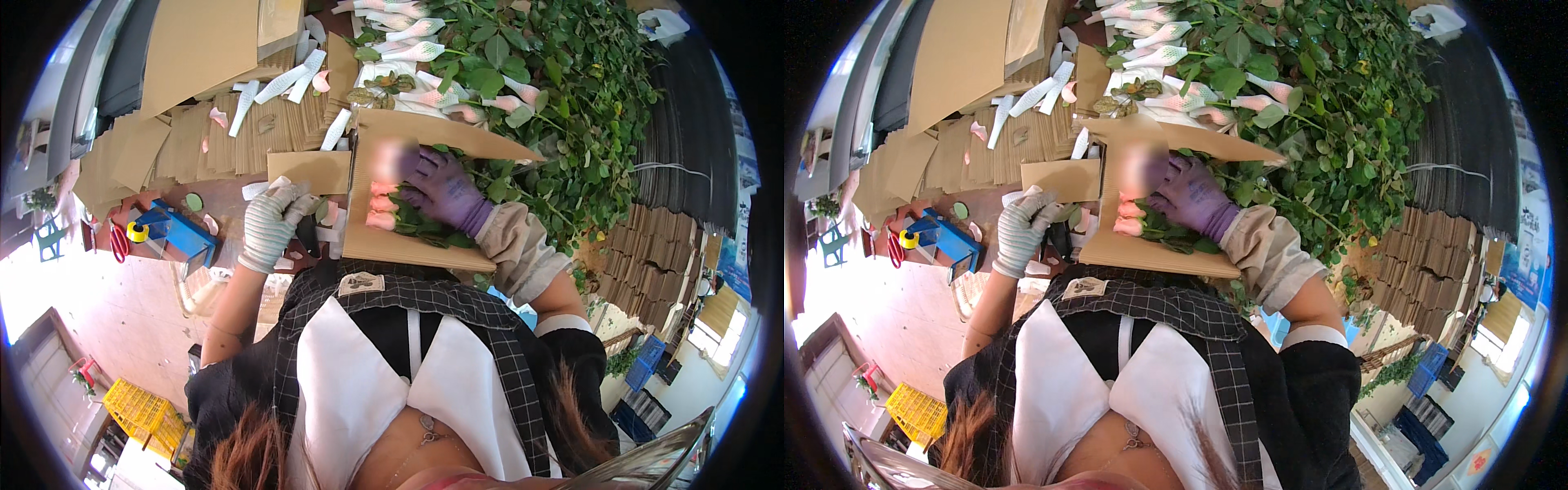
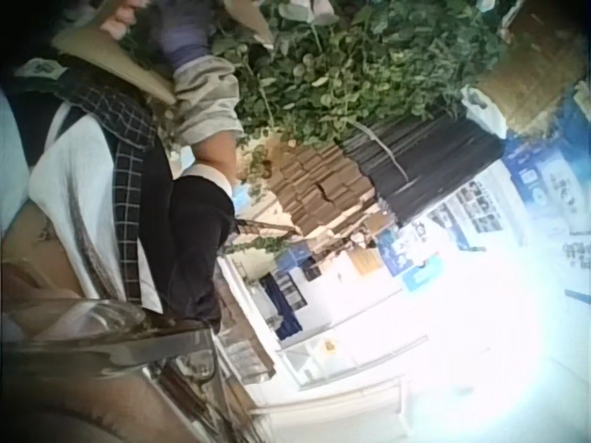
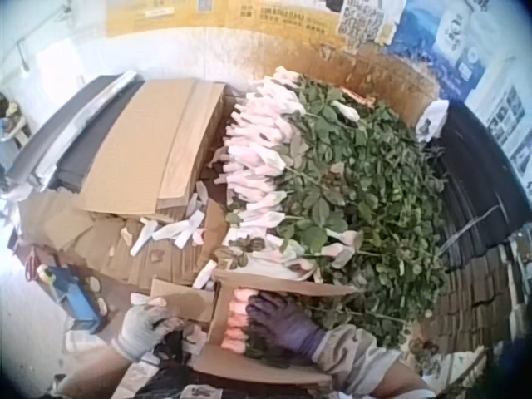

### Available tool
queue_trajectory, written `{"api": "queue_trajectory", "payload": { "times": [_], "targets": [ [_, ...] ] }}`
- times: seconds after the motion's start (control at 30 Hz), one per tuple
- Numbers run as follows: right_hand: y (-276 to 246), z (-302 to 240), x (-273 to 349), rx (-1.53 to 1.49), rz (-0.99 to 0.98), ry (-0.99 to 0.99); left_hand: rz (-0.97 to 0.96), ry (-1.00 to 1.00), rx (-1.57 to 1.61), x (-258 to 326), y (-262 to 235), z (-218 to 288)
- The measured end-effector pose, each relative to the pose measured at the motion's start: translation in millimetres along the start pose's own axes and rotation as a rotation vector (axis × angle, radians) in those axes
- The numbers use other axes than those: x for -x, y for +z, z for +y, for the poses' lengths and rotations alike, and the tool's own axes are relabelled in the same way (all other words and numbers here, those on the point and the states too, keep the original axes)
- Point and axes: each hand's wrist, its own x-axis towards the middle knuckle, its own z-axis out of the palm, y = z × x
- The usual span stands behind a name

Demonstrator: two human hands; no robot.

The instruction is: The person picks up individual roses from a pile, places them inside a cardboard box, and uses tweezers to handle the petals before folding a piece of cardboard over them.

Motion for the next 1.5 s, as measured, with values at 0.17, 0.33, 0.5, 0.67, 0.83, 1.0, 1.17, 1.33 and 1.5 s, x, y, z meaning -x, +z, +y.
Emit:
{"api": "queue_trajectory", "payload": {
  "times": [0.17, 0.33, 0.5, 0.67, 0.83, 1.0, 1.17, 1.33, 1.5],
  "targets": [
    [-26, 0, 10, -0.038, 0.191, -0.12, -0.018, 0.11, -0.123, 3, 0, 3],
    [-25, -7, 9, -0.067, -0.102, -0.054, -0.182, 0.372, -0.23, -15, 7, 0],
    [-21, -13, -8, -0.035, -0.396, 0.07, -0.759, 0.628, -0.129, -56, 51, 20],
    [-5, -19, -17, -0.023, -0.435, 0.084, -0.766, 0.803, -0.245, -63, 76, 19],
    [7, -19, -18, -0.07, -0.417, 0.114, -0.895, 0.714, -0.432, -67, 79, 29],
    [2, -18, -20, -0.063, -0.42, 0.106, -0.868, 0.687, -0.428, -65, 73, 35],
    [-15, -4, -7, -0.003, 0.05, 0.346, -0.576, 0.648, -0.379, -63, 66, 24],
    [10, 3, -16, 0.124, 0.041, 0.396, -0.398, 0.414, -0.401, -88, 95, 11],
    [16, -1, -28, 0.088, -0.165, 0.461, -0.482, 0.133, -0.371, -101, 111, 11]
  ]
}}
